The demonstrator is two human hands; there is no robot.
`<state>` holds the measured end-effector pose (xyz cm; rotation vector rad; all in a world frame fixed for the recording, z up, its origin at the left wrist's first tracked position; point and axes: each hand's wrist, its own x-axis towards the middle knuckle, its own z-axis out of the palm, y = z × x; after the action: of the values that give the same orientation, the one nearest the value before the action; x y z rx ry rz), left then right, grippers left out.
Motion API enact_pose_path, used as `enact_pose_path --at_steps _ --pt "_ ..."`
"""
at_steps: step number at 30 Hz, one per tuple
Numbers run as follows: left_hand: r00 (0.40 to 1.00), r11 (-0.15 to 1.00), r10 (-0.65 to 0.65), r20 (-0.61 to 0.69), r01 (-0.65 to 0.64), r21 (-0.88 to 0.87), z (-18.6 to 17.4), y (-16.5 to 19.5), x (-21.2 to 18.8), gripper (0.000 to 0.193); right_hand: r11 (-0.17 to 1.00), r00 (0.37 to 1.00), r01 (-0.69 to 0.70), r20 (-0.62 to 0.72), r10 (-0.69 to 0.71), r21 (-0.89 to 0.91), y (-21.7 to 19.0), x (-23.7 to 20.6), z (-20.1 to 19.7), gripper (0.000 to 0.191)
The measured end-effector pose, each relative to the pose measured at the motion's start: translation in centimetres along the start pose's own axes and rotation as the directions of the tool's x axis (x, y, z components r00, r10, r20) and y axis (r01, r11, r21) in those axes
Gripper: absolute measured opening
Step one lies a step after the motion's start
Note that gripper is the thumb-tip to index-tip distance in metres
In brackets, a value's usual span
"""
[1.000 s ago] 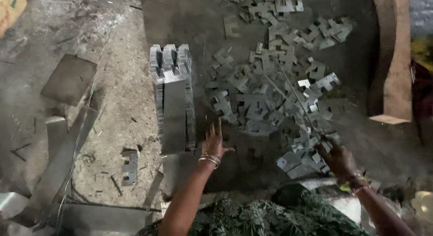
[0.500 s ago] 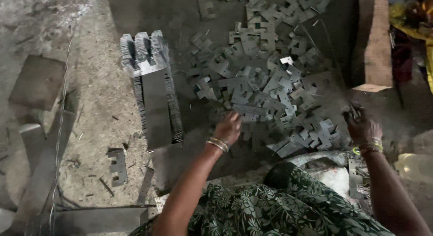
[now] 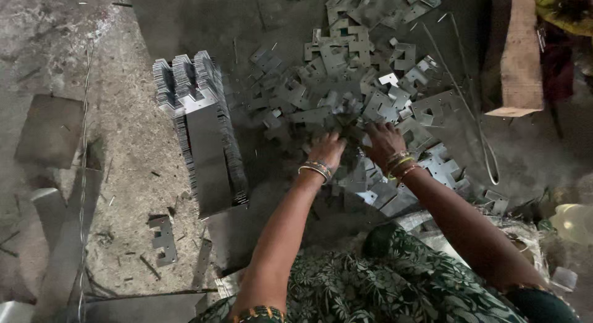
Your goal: The person picks up small metal brackets from a pile on the floor and stacks them into neat piles. They handle the parts one by one, aligning them carefully to form organized stacks.
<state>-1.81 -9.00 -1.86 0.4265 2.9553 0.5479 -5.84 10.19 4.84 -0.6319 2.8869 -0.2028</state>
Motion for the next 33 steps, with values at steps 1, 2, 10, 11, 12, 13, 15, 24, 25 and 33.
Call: enact_pose_path --at_steps 1,2,10,11,12,13,15,24,25,33 --pt "1.000 1.000 0.001 0.012 -0.001 0.011 -0.1 0.0 0.1 0.035 0.998 0.999 -0.040 0.037 0.039 0.046 0.0 0.2 -0.2 0.069" --pt "1.000 1.000 0.003 0.021 -0.003 0.022 -0.1 0.0 0.2 0.038 0.993 0.994 -0.082 0.075 0.076 0.089 0.0 0.2 -0.4 0.069" --pt "0.977 0.986 -0.123 0.175 0.100 0.135 -1.5 1.0 1.3 0.035 0.995 0.997 -0.033 0.068 0.027 0.096 0.9 0.4 0.3 0.066" --pt "0.968 0.985 -0.130 0.214 0.101 0.142 -1.7 1.0 1.4 0.040 0.989 0.993 -0.056 0.112 0.041 0.134 1.0 0.5 0.4 0.058" --pt "0.958 0.983 -0.139 0.252 0.104 0.149 -1.8 1.0 1.4 0.045 0.970 0.998 -0.013 0.063 -0.002 0.243 1.0 0.6 0.2 0.056" --pt "0.960 0.985 -0.137 0.243 0.107 0.135 -1.7 1.0 1.3 0.039 0.937 0.999 0.036 0.011 -0.042 0.346 1.1 0.6 0.0 0.053" --pt "0.965 0.987 -0.139 0.221 0.118 0.106 -1.5 0.6 1.0 0.027 0.890 0.996 0.085 -0.015 -0.088 0.449 1.7 0.6 -0.3 0.043" --pt "0.899 0.728 -0.403 0.172 0.429 -0.535 -2.1 -3.2 -2.6 0.061 0.945 0.995 -0.081 -0.025 0.094 0.316 2.2 -2.4 -8.0 0.011" --pt "0.900 0.601 -0.408 0.154 0.392 -0.697 -2.4 -3.3 -3.1 0.067 0.957 0.989 0.002 -0.144 0.041 0.290 1.7 -2.9 -8.4 0.010" --pt "0.809 -0.384 -0.459 0.368 0.194 -0.903 0.2 -1.0 -4.7 0.096 0.980 0.931 0.197 -0.311 -0.190 -0.011 -1.0 -4.2 -6.1 0.040"
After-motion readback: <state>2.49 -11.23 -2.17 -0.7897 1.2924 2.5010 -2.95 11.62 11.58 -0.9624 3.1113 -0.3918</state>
